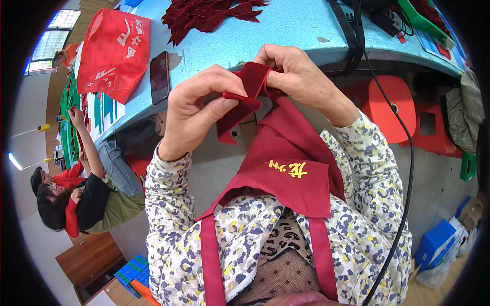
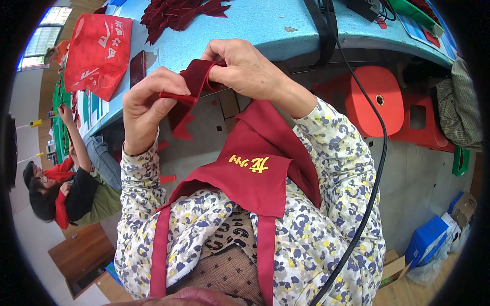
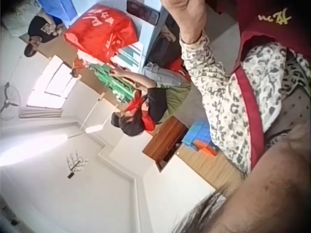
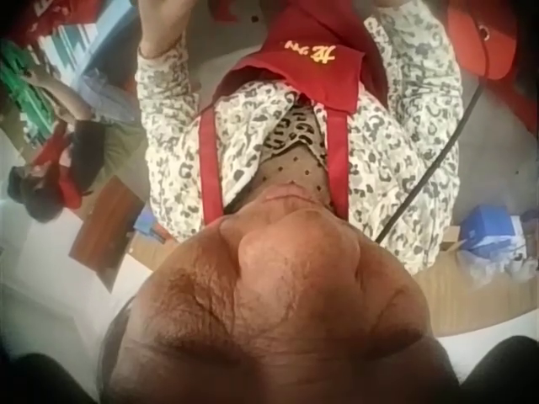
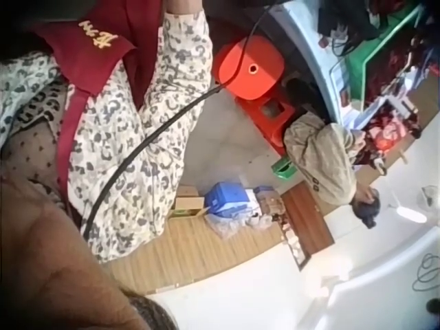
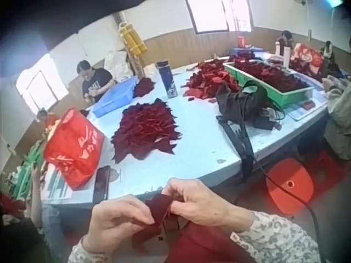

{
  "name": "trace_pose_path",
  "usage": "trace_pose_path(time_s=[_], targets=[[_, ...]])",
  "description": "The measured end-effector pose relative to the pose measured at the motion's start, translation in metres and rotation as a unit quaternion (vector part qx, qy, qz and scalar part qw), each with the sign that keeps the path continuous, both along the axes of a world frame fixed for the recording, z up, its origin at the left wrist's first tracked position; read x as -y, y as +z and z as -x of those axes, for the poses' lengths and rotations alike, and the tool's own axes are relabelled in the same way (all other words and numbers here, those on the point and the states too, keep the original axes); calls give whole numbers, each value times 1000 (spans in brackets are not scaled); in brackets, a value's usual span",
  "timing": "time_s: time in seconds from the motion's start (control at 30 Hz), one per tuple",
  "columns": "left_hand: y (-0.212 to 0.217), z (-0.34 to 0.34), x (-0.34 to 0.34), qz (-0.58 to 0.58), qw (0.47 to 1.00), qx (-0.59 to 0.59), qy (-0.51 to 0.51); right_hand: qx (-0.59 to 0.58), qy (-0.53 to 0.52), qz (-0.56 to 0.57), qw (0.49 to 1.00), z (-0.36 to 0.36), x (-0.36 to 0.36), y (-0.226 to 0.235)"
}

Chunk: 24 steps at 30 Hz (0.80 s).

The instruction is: Assembling small red fabric pieces into decorative shapes at a factory workbench.

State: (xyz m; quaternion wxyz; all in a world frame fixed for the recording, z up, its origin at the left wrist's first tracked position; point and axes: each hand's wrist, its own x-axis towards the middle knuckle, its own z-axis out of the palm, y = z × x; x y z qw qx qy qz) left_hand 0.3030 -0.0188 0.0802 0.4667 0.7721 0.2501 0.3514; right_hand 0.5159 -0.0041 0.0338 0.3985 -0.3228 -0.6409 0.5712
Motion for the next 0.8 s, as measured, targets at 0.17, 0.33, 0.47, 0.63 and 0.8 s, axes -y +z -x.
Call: trace_pose_path(time_s=[0.17,0.33,0.47,0.63,0.8], targets=[[-10,0,-3,82,996,38,9,-58,51,97,992,1,-4,1],[-13,0,-4,101,993,52,36,-138,66,186,971,-1,-11,-4],[-5,6,-3,59,997,-11,55,-144,60,200,967,2,-13,-1],[5,11,-1,87,995,-51,17,-132,59,198,970,7,-15,-1],[12,11,3,166,985,-55,-4,-139,73,212,965,8,-13,2]])
